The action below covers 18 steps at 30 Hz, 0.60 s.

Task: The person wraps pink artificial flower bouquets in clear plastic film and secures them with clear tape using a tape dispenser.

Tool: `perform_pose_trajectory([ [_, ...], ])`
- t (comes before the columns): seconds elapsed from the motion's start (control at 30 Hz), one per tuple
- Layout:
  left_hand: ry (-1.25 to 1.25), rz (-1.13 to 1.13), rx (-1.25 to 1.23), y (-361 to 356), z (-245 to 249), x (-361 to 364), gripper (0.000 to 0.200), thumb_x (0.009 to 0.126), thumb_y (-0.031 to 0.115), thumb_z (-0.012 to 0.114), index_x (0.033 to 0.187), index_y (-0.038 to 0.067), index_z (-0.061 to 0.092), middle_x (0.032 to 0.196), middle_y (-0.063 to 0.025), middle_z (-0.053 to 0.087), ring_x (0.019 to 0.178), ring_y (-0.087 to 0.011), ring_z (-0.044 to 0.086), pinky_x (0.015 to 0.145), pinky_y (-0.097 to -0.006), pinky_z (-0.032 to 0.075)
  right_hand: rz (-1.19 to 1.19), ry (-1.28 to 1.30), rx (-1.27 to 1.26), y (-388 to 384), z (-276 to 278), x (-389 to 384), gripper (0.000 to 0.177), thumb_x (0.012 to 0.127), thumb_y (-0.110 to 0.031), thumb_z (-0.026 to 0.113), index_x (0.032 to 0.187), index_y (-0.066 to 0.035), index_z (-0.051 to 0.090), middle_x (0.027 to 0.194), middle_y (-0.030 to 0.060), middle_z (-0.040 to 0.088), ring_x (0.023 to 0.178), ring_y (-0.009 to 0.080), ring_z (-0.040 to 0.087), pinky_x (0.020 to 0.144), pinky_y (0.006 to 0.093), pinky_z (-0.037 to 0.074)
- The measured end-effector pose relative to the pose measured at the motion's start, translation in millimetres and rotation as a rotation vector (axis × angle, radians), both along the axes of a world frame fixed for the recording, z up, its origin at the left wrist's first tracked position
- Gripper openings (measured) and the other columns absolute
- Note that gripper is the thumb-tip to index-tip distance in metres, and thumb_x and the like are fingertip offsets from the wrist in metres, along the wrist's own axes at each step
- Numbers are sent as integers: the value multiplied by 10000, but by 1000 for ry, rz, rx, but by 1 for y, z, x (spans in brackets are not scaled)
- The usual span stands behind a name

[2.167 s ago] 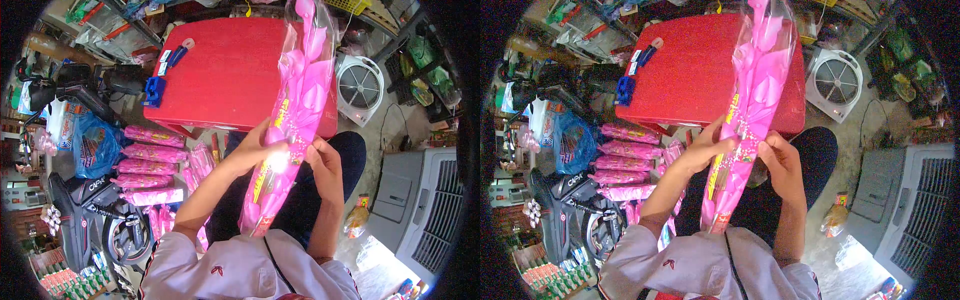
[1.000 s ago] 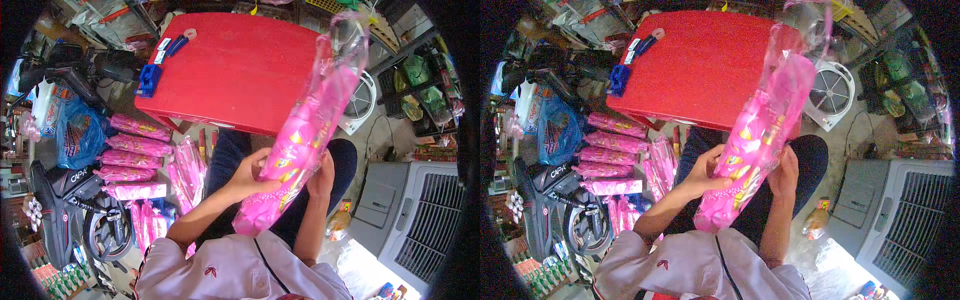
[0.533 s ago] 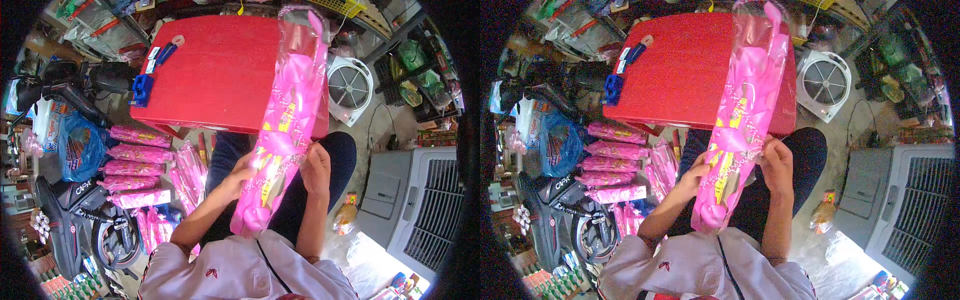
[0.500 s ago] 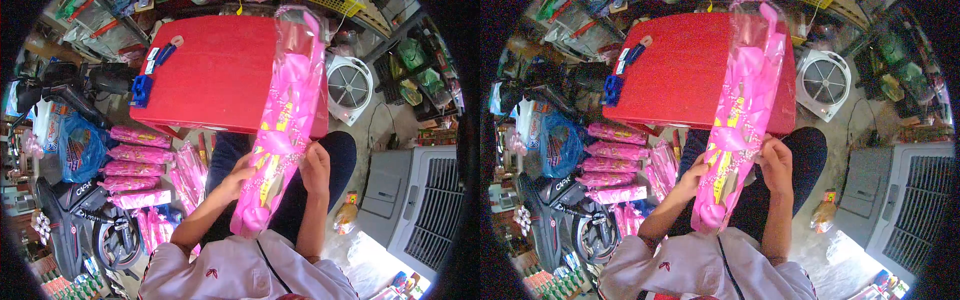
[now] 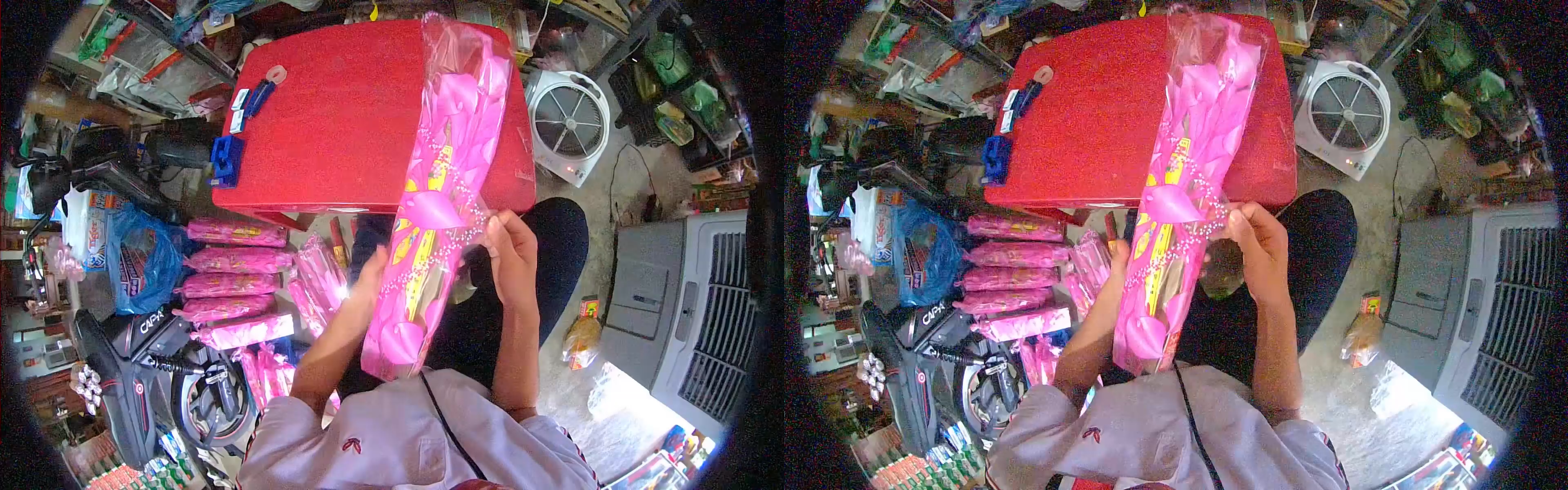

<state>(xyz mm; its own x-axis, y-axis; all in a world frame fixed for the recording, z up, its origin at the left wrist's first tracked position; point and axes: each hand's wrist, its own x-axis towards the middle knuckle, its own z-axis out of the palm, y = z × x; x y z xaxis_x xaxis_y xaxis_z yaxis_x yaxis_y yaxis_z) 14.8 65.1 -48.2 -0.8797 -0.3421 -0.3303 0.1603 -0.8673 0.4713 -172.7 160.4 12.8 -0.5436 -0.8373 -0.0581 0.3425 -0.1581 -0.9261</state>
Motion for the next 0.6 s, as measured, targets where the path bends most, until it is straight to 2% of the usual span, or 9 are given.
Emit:
perform_pose_trajectory([
  [0.1,-18,-93,-49,-9,23,-12,1280,678,956,389,1517,-2,260,1409,-310,470,1225,-428,558,1001,-508,494,7,112,-6,3,20,1,198,1028,-132,503,893,2,560,942,105,666,747,135,607,671,293,519],
  [0.13,93,-106,-99,-11,8,-14,1349,614,993,375,1508,-12,274,1386,-294,501,1185,-416,587,971,-508,516,7,171,-15,2,26,1,200,1027,-123,501,877,3,545,960,118,665,738,138,602,658,296,520],
  [0.23,345,-135,63,-19,5,-19,1240,694,915,435,1493,-25,305,1386,-272,508,1208,-372,584,1005,-453,501,101,96,-86,3,39,6,208,1022,-105,503,842,-1,508,990,137,660,723,138,586,657,294,516],
  [0.3,336,-183,106,-27,-21,-24,1258,675,946,369,1481,-19,328,1389,-246,514,1226,-339,572,1001,-457,499,113,129,-98,4,34,6,195,1018,-85,489,845,4,507,1021,156,652,742,153,589,681,306,519],
  [0.37,239,-85,37,-17,-29,-25,1199,700,912,387,1466,-10,355,1364,-229,533,1216,-330,575,1003,-464,498,111,180,-118,6,36,2,183,1006,-78,505,846,9,520,1057,167,643,792,165,605,727,317,521],
  [0.4,170,-30,14,-12,-21,-26,1143,727,876,409,1453,-7,375,1346,-221,545,1206,-330,579,1004,-473,498,83,253,-135,6,37,2,178,998,-78,520,843,7,528,1066,168,638,826,169,610,755,321,515],
  [0.43,65,44,18,-6,13,-30,1035,782,802,458,1429,-5,406,1314,-216,562,1185,-341,588,1003,-491,498,57,324,-151,4,37,3,173,990,-79,534,839,6,537,1074,168,633,860,174,614,783,325,510],
  [0.47,18,77,8,-6,27,-33,1014,788,784,464,1422,-6,411,1305,-216,565,1177,-343,591,999,-493,500,32,397,-168,2,38,3,169,982,-79,549,836,5,545,1083,169,628,893,179,619,811,329,505],
  [0.6,4,105,-11,-4,39,-37,931,814,714,486,1396,-11,432,1270,-217,578,1148,-350,603,985,-501,509,104,279,-175,4,43,6,149,952,-77,592,825,1,583,1057,139,622,971,191,615,853,329,473],
])
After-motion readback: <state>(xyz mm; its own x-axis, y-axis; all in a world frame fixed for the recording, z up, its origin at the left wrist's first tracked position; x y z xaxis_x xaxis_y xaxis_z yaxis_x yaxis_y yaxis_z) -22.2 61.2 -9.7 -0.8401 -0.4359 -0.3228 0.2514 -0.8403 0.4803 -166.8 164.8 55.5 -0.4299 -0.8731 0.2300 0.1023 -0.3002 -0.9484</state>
